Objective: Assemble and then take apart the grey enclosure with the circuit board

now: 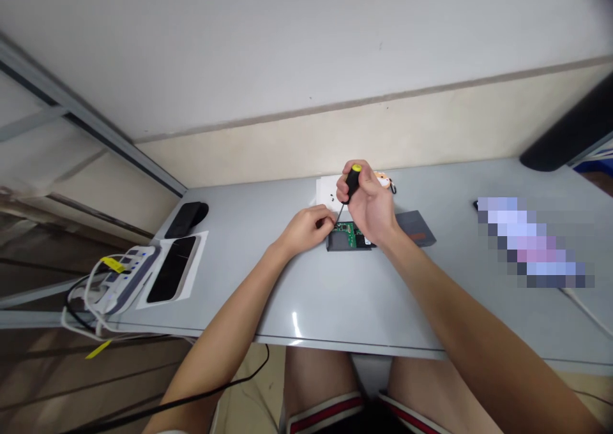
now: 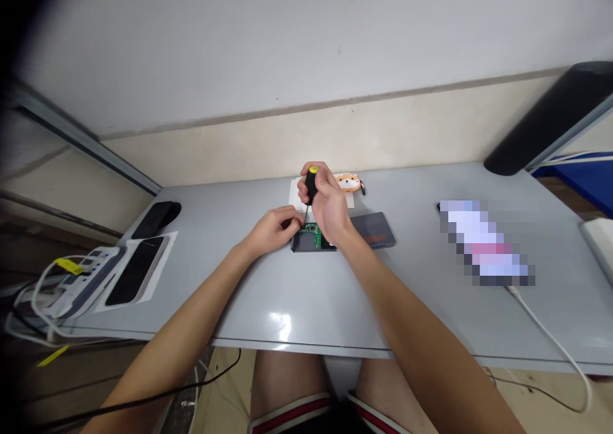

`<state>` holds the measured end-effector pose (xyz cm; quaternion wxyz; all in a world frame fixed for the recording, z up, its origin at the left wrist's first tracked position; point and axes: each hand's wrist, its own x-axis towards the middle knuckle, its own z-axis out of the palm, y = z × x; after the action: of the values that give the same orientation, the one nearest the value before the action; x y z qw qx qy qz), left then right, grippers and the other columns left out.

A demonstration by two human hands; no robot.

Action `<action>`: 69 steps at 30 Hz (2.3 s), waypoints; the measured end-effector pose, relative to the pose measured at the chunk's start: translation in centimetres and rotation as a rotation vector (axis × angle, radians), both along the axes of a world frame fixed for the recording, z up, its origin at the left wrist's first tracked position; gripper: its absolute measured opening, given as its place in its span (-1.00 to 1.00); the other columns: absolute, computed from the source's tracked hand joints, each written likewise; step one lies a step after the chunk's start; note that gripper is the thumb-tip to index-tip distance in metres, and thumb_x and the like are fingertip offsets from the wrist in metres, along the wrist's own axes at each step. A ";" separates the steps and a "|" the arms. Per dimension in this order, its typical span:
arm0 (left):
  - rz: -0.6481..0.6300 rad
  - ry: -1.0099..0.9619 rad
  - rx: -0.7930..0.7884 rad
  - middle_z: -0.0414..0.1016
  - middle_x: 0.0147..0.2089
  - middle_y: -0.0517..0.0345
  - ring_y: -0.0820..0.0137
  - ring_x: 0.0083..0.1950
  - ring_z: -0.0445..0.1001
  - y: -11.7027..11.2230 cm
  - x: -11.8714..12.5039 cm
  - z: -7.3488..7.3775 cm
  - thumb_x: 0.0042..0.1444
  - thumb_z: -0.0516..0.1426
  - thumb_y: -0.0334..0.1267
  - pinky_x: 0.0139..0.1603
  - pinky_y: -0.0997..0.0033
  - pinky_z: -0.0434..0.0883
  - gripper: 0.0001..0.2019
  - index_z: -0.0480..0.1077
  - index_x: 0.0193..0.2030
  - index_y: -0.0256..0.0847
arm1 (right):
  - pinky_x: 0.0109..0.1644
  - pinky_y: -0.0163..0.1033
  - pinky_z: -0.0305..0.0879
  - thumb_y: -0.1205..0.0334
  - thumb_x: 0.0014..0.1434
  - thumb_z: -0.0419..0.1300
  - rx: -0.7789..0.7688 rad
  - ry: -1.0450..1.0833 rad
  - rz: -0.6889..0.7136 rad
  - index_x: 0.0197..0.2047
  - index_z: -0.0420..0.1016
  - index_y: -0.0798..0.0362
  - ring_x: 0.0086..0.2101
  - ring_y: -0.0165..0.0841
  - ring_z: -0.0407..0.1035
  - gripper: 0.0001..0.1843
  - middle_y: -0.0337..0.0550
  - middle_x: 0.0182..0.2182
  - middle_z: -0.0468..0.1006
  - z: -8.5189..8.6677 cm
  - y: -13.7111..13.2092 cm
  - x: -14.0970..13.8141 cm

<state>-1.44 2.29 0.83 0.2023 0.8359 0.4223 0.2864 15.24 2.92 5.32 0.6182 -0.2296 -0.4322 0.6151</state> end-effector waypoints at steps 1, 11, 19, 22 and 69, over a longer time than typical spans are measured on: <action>-0.002 -0.004 0.000 0.54 -0.34 0.18 0.43 -0.36 0.44 0.0 0.0 0.0 0.24 0.03 -0.42 -0.20 0.42 0.43 -0.77 0.50 -0.34 -0.19 | -0.35 -0.23 0.27 -0.18 0.39 0.15 0.000 -0.002 0.004 -0.27 0.35 -0.11 -0.45 -0.35 0.17 -0.65 -0.27 -0.45 0.19 0.0 0.0 0.0; -0.015 -0.024 -0.004 0.57 -0.31 0.18 0.42 -0.32 0.48 0.0 -0.1 -0.2 0.23 0.04 -0.44 -0.17 0.44 0.43 -0.78 0.49 -0.31 -0.18 | -0.38 -0.24 0.20 -0.21 0.37 0.18 0.003 0.054 0.028 -0.30 0.37 -0.08 -0.47 -0.37 0.11 -0.61 -0.27 -0.47 0.17 0.2 0.0 0.1; -0.007 -0.054 -0.022 0.56 -0.33 0.20 0.44 -0.35 0.46 0.0 0.1 -0.2 0.24 0.03 -0.43 -0.20 0.45 0.41 -0.79 0.45 -0.35 -0.19 | -0.38 -0.23 0.20 -0.22 0.37 0.15 -0.022 0.030 0.047 -0.28 0.34 -0.08 -0.48 -0.38 0.10 -0.61 -0.28 -0.48 0.18 0.2 0.0 0.2; -0.013 -0.066 -0.023 0.56 -0.32 0.19 0.43 -0.33 0.47 0.1 0.0 -0.3 0.23 0.03 -0.43 -0.19 0.45 0.41 -0.79 0.46 -0.34 -0.19 | -0.37 -0.26 0.20 -0.13 0.39 0.16 0.009 0.055 0.057 -0.28 0.35 -0.07 -0.47 -0.39 0.13 -0.66 -0.28 -0.49 0.19 -0.2 0.2 0.3; 0.019 -0.023 -0.053 0.56 -0.32 0.17 0.40 -0.32 0.47 -0.1 0.1 0.2 0.24 0.02 -0.39 -0.16 0.39 0.44 -0.79 0.44 -0.36 -0.18 | -0.36 -0.25 0.23 -0.10 0.41 0.11 0.025 0.016 0.019 -0.28 0.32 -0.07 -0.47 -0.37 0.11 -0.68 -0.28 -0.48 0.18 -0.1 -0.4 -0.4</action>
<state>-1.35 2.19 0.98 0.2266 0.8227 0.4355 0.2868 14.85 2.55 5.24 0.6186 -0.2130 -0.4370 0.6172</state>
